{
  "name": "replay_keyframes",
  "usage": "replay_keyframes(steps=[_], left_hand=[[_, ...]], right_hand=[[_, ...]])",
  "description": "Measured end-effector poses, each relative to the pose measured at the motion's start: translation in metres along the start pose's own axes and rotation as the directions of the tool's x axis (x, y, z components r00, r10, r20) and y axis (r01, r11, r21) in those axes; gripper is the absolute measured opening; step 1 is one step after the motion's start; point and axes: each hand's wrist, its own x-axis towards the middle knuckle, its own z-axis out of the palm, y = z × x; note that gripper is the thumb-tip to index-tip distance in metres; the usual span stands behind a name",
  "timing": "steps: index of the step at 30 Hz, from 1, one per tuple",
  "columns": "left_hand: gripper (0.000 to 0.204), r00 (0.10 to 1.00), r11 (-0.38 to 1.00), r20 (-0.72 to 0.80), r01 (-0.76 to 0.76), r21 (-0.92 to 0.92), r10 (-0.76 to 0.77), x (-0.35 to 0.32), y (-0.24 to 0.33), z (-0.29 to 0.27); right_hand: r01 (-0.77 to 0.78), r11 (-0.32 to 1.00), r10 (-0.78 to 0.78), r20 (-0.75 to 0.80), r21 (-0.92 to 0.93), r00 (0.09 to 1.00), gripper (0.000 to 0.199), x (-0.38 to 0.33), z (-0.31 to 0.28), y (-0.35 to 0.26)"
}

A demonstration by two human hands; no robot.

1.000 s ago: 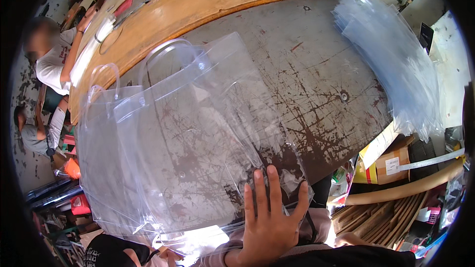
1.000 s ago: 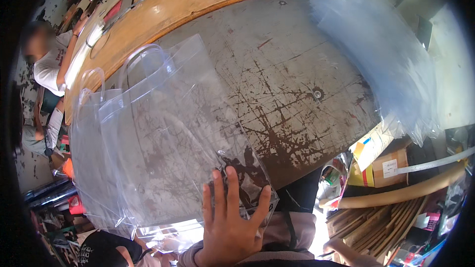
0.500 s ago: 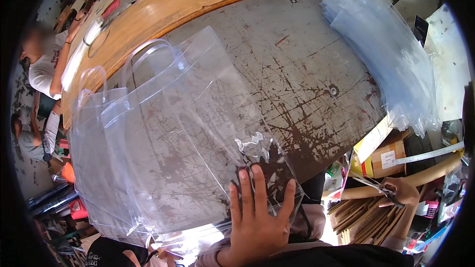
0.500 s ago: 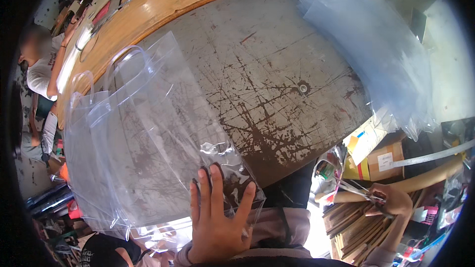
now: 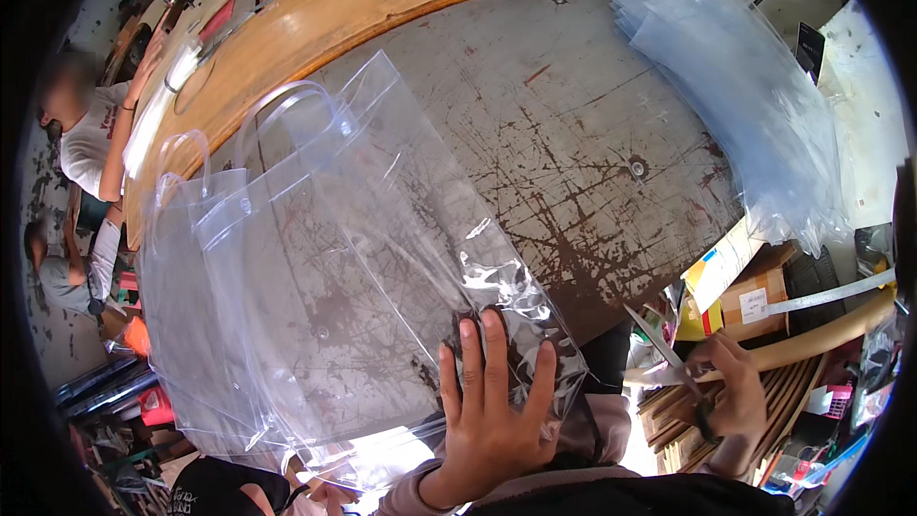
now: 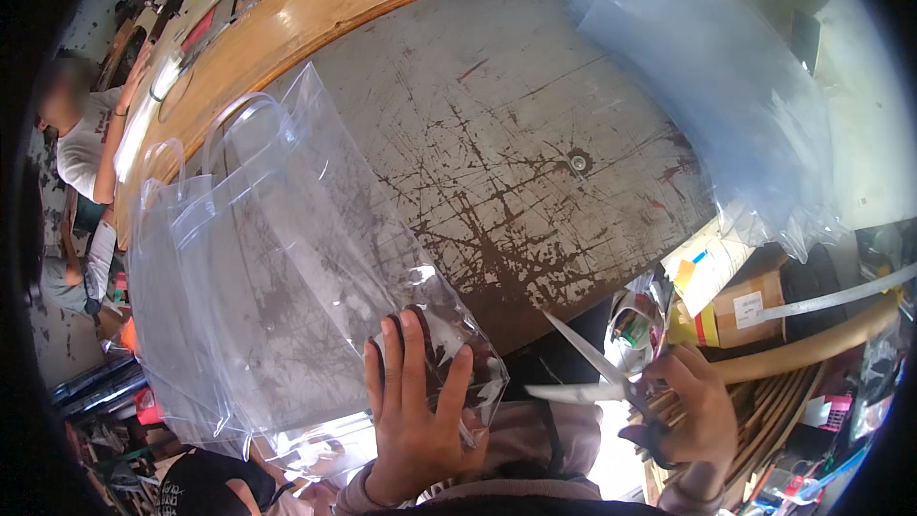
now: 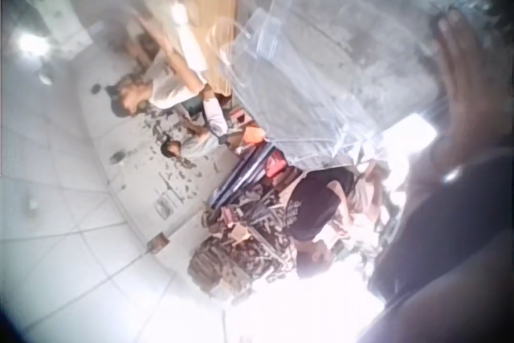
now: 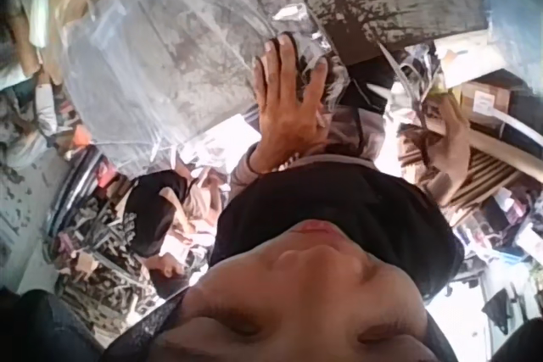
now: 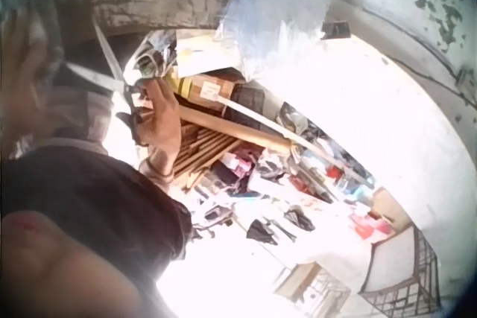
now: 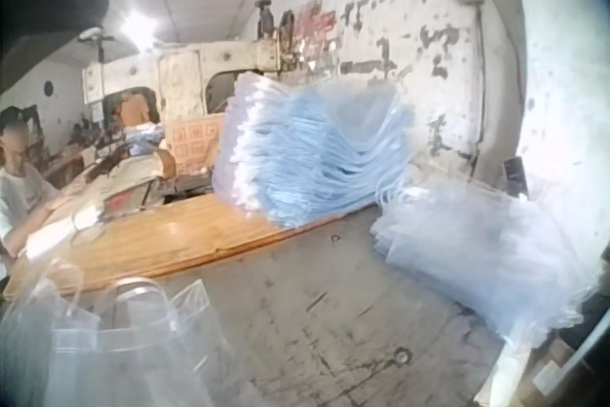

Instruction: The person trims excess plastic from clear bags using scissors and handles the items by hand at a workstation.

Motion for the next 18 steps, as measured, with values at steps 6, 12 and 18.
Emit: replay_keyframes(steps=[6,12,18], left_hand=[[0.058,0.998,0.999,0.055,0.032,-0.020,-0.030,0.004,0.005,-0.003],[0.055,0.997,0.996,0.059,0.045,0.081,-0.050,0.001,0.003,0.000],[0.056,0.997,0.996,0.067,0.045,0.072,-0.050,0.001,0.003,0.001]], right_hand=[[-0.067,0.995,0.082,-0.232,0.071,0.969,0.044,0.021,0.063,-0.036],[-0.049,0.995,0.027,-0.242,-0.085,0.970,0.045,0.028,0.063,-0.047],[-0.031,0.996,0.010,-0.232,-0.087,0.973,0.046,0.032,0.059,-0.043]])
